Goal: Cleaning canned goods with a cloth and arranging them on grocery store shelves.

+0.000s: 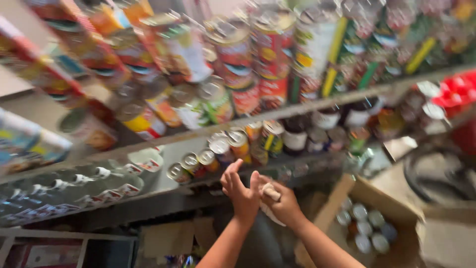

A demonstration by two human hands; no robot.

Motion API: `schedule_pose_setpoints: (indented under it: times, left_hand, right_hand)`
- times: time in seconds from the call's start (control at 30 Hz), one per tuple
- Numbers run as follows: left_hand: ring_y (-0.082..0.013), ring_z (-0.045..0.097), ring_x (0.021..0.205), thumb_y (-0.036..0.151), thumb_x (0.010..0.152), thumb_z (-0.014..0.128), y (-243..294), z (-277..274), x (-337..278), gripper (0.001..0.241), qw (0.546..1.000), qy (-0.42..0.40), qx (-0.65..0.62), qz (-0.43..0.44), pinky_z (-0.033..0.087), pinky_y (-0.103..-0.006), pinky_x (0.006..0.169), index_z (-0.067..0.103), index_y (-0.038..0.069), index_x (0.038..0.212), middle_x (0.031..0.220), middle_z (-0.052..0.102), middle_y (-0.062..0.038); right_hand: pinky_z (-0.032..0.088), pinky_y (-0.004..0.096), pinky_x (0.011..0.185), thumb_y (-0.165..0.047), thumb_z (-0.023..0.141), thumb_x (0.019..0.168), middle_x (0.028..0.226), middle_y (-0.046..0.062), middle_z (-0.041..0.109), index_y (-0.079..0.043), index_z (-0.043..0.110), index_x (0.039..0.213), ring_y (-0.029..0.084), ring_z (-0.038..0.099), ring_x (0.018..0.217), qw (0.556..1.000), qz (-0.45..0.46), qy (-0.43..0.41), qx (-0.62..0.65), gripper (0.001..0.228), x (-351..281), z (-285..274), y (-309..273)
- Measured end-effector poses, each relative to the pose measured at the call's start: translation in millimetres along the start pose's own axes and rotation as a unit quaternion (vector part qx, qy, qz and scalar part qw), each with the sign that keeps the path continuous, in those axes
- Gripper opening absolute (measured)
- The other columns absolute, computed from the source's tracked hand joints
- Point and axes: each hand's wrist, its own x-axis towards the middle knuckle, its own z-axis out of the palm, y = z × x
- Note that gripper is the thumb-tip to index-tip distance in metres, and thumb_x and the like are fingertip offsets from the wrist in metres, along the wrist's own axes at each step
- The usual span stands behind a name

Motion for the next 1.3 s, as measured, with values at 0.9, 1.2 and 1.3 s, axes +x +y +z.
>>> schedule_pose_setpoints:
  times: [0.9, 1.2, 1.3]
  left_hand:
    - [-0.0451, 0.046, 0.133, 0.026, 0.067, 0.091, 21, 287, -403, 0.092, 0.798, -0.558, 0.090, -0.210, 0.044, -0.0509, 0.103, 0.042, 0.019, 0.145, 0.149, 0.042, -0.025]
    - [-0.0421, 0.057, 0.124, 0.028, 0.064, 0.090, -16, 302, -449, 0.080, 0.849, -0.459, 0.062, -0.253, 0.049, -0.0501, 0.100, 0.056, 0.019, 0.135, 0.138, 0.060, -0.019]
    - [-0.0375, 0.066, 0.115, 0.027, 0.062, 0.090, 20, 259, -390, 0.068, 0.841, -0.464, 0.039, -0.275, 0.054, -0.0471, 0.095, 0.061, 0.016, 0.123, 0.124, 0.070, -0.015]
  right_hand:
    - [0.052, 0.030, 0.053, -0.024, 0.066, 0.097, 0.081, 0.002, 0.070, -0.010, 0.070, 0.103, 0.015, 0.066, 0.063, 0.771, 0.241, 0.485, 0.333, 0.015, -258, -276, 103]
    - [0.055, 0.029, 0.071, -0.018, 0.067, 0.094, 0.095, 0.004, 0.073, -0.004, 0.070, 0.112, 0.013, 0.069, 0.081, 0.815, 0.258, 0.471, 0.218, 0.023, -257, -273, 105]
    - [0.038, 0.034, 0.056, -0.020, 0.071, 0.104, 0.087, 0.009, 0.062, -0.001, 0.068, 0.118, 0.020, 0.051, 0.068, 0.814, 0.264, 0.429, 0.291, 0.024, -279, -283, 153]
